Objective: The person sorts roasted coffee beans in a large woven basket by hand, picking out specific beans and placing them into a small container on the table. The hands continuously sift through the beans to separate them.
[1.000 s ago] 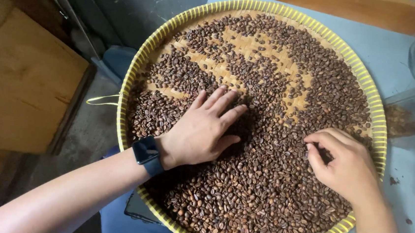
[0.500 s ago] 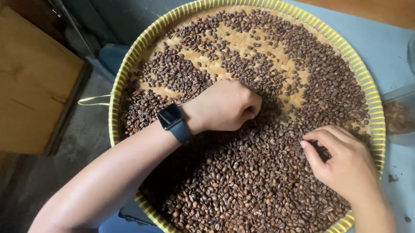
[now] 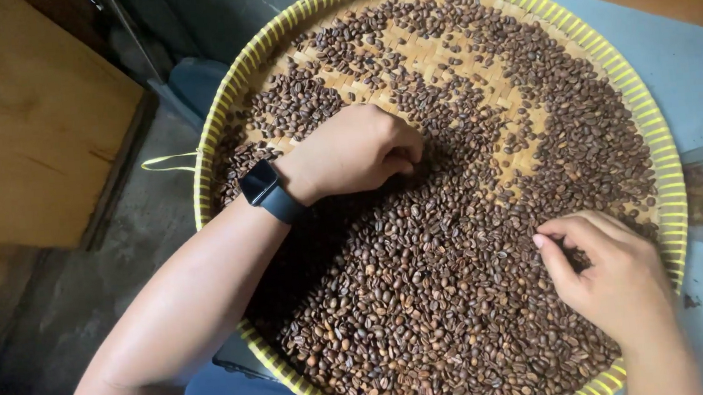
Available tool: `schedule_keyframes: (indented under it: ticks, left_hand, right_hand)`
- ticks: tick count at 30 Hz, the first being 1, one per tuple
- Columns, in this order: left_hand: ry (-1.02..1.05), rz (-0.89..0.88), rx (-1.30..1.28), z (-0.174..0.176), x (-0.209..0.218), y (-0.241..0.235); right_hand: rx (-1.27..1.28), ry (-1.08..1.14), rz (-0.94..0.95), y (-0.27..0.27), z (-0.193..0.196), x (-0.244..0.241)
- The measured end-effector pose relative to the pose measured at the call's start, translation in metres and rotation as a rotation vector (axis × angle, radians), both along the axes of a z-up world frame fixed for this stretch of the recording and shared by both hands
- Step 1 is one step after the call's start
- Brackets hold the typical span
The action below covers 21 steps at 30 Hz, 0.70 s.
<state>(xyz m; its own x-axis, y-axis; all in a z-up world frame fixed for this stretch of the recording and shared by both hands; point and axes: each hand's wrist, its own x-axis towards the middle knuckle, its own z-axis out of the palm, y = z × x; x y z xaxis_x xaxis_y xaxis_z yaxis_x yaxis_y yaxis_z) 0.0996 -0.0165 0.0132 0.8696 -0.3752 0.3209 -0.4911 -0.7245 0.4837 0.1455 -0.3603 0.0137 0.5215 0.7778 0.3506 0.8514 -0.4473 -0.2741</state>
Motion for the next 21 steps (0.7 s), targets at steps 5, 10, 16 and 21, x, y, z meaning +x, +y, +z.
schedule_keyframes:
  ticks: [5,10,16,21]
  left_hand:
    - [-0.076,-0.010,-0.111,-0.009,0.006,-0.007]
    - [-0.074,0.004,-0.148,-0.012,0.011,-0.008]
    - [-0.092,0.040,-0.133,-0.017,0.016,-0.004]
    - [-0.129,0.078,-0.076,-0.026,0.021,0.001]
  right_hand:
    - [0.007,-0.006,-0.027,0.002,0.003,-0.004]
    - [0.088,0.053,-0.034,0.013,0.020,-0.015]
    - [-0.090,0.281,0.201,0.065,0.056,-0.058]
    - [-0.159,0.169,0.455,0.121,0.039,-0.085]
